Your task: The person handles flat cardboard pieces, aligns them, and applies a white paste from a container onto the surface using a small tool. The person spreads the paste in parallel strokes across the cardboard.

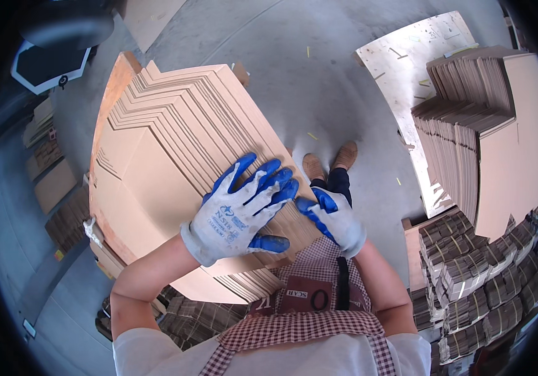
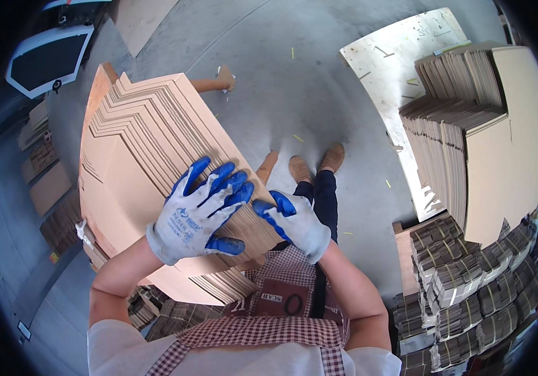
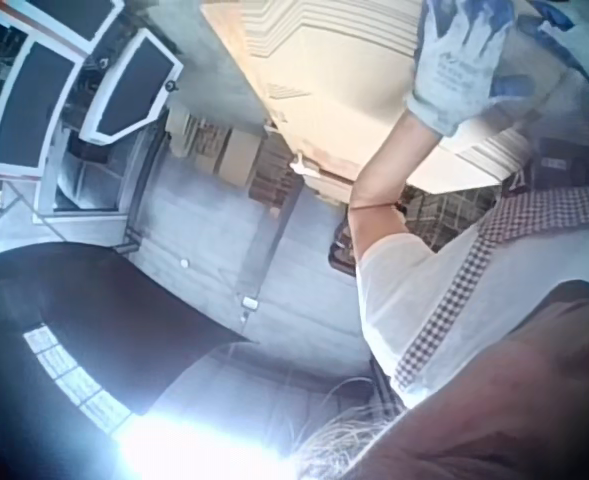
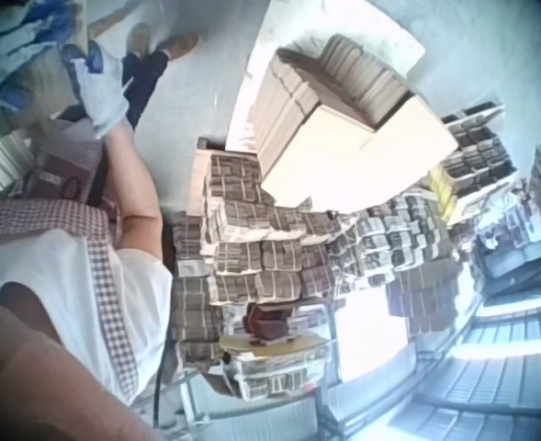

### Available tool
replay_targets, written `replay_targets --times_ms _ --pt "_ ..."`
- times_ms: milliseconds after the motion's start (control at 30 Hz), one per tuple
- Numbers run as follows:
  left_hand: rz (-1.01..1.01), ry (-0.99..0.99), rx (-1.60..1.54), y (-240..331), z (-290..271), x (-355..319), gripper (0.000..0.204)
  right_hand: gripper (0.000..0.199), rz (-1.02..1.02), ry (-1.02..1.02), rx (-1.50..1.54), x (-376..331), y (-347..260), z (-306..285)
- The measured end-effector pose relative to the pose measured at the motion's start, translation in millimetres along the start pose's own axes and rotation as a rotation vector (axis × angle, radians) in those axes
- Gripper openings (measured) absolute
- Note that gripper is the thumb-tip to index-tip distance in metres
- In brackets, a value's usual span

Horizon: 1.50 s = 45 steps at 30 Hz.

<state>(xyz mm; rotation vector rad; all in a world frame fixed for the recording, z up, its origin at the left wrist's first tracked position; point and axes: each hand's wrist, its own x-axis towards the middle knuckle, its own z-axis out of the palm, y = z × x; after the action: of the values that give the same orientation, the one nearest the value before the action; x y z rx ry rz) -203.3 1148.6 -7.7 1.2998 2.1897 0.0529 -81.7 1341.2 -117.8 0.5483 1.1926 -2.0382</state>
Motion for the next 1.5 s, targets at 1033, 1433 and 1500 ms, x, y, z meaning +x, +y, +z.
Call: replay_targets --times_ms 1033,1433,1500 --pt "0.057 -0.099 0.066 -10.0 2.9 -23.5 0.099 0.034 -0.080 0.181 -0.242 0.0 -2.6 5.9" --pt "0.139 -0.015 0.069 0.5 -3.8 -24.7 0.101 0.030 -0.182 0.069 -0.121 6.0 7.8 -0.2" --pt "0.153 -0.014 0.010 6.9 6.2 -7.3 0.100 0.030 -0.221 0.035 -0.048 8.3 13.3 -1.8"
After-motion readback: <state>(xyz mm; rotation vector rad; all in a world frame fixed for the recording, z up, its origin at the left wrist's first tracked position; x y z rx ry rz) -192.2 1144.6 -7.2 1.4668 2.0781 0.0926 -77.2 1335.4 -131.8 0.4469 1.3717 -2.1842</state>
